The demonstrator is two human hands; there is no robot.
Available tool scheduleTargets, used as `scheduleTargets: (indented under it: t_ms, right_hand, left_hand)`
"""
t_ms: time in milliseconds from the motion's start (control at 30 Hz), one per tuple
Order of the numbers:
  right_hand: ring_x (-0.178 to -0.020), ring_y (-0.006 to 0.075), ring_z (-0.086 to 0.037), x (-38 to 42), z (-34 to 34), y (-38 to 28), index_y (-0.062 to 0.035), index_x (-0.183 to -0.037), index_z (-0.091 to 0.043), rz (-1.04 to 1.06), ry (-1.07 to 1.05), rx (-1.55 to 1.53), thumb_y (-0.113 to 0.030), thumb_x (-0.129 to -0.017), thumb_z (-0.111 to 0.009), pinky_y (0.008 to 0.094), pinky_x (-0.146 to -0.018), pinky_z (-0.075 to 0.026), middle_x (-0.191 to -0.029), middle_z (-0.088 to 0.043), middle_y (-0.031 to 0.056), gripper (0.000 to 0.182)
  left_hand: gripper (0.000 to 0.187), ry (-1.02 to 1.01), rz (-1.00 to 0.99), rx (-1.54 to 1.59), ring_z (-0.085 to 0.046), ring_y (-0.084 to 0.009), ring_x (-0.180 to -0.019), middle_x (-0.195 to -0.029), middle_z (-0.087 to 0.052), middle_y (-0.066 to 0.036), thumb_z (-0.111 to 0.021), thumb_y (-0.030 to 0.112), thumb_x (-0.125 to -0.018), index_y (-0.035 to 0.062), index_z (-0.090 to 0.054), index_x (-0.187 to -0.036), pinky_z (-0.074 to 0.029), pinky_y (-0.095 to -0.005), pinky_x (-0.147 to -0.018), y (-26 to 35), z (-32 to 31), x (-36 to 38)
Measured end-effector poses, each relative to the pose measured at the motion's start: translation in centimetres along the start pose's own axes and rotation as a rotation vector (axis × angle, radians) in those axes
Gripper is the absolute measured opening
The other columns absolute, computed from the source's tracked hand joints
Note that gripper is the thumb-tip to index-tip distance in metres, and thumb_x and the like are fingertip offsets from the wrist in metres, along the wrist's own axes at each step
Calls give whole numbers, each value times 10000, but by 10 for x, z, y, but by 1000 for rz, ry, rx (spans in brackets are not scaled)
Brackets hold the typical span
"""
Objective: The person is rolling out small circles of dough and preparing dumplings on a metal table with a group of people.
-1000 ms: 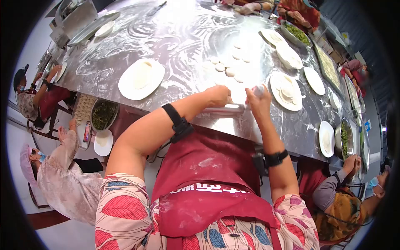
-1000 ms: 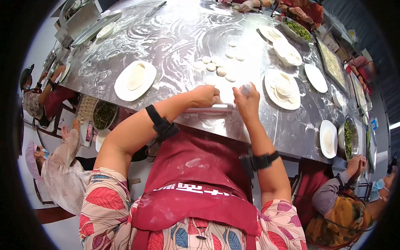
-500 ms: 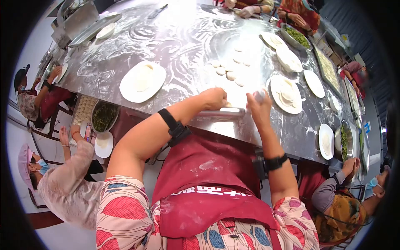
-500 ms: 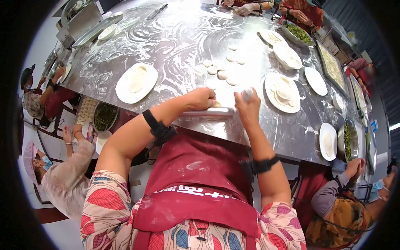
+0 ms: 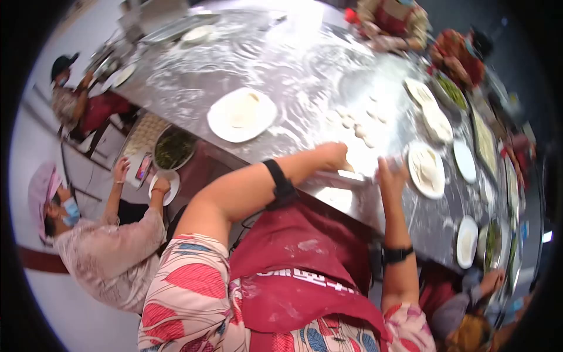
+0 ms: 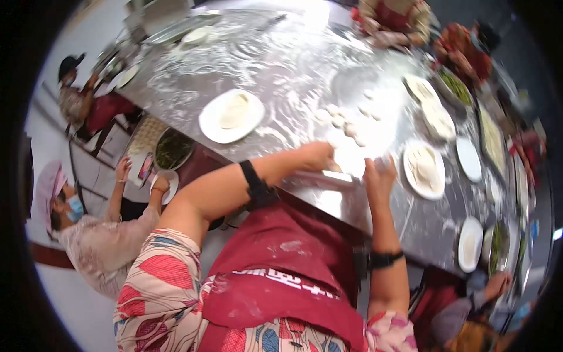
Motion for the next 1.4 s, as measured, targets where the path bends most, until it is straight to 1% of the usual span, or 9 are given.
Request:
scheduleTargets:
  t_ms: [167,300,500,600,700,800,1033,1267,1400]
  right_hand:
    - [-526,103,-538,69,21,-30,-50,-795,-499,-121,-23,-54,-45,-818,-622,232,-488,-421,-627,-553,34,125]
    - [-524,97,-536,77,20,-32,-56,-793,-489,-85,-54,-160,-36,-839,-611,225,-486,-418,-617,-550,34,132]
    - [-519,94,-533,69,18,-32,-59,-787,-485,-77,-57,-169,-32,-846,-613,224,-480,-413,-605,-548,32,143]
    - [-517,99,-536,72,21,-26,-61,-802,-482,-45,-68,-161,-43,-849,-615,226,-477,-417,-605,-547,35,142]
    - [-513,111,-543,73,22,-21,-65,-833,-476,-30,-76,-131,-55,-852,-618,234,-473,-430,-613,-549,46,143]
    - [-515,99,-541,71,21,-26,-62,-808,-483,-62,-64,-138,-43,-840,-621,229,-472,-423,-607,-549,36,143]
    - [-521,75,-536,73,22,-27,-66,-776,-494,-83,-42,-159,-31,-821,-635,216,-480,-417,-595,-550,8,152]
    - [-530,68,-543,80,23,-27,-67,-776,-497,-104,-41,-172,-39,-817,-649,215,-486,-427,-600,-562,7,161]
    - [-541,57,-539,81,26,-30,-70,-772,-504,-118,-55,-158,-58,-819,-658,207,-490,-423,-609,-570,3,162]
  left_hand:
    - [187,175,-230,-24,-598,-342,-868,-862,-629,-173,-610,156,-733,38,-623,-878,-472,-412,-760,-8,-19,20]
    - [168,244,-226,432,-609,-253,-818,-856,-626,-150,-610,100,-719,22,-598,-868,-479,-351,-726,-29,6,37]
    - [308,369,12,636,-586,-154,-859,-925,-621,-94,-607,104,-763,-7,-591,-1050,-484,-298,-751,-94,120,86]
    - [250,477,206,162,-588,-157,-824,-881,-635,-97,-638,166,-785,-15,-626,-957,-474,-290,-711,-162,168,79]
    - [218,742,307,140,-587,-149,-771,-843,-635,-98,-645,166,-783,-8,-631,-913,-478,-292,-668,-176,185,71]
    - [207,542,153,115,-636,-249,-756,-821,-666,-149,-621,192,-735,38,-666,-866,-497,-337,-681,-149,167,38]
    - [230,127,-162,-96,-631,-275,-864,-899,-653,-162,-674,213,-741,42,-648,-893,-492,-363,-760,-25,67,-23]
    - [496,277,67,-317,-589,-301,-970,-971,-604,-144,-716,330,-678,22,-573,-1040,-473,-414,-812,2,14,-58]
    - [408,122,-39,-215,-577,-329,-973,-983,-595,-154,-746,301,-656,33,-566,-907,-467,-431,-779,-2,11,-38]
Point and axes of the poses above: each hand's wrist, its own x-axis away from the middle knuckle, its own z-axis out of the back of the hand, y = z × x, the point moved 1 cm from there along -x, towards the middle knuckle
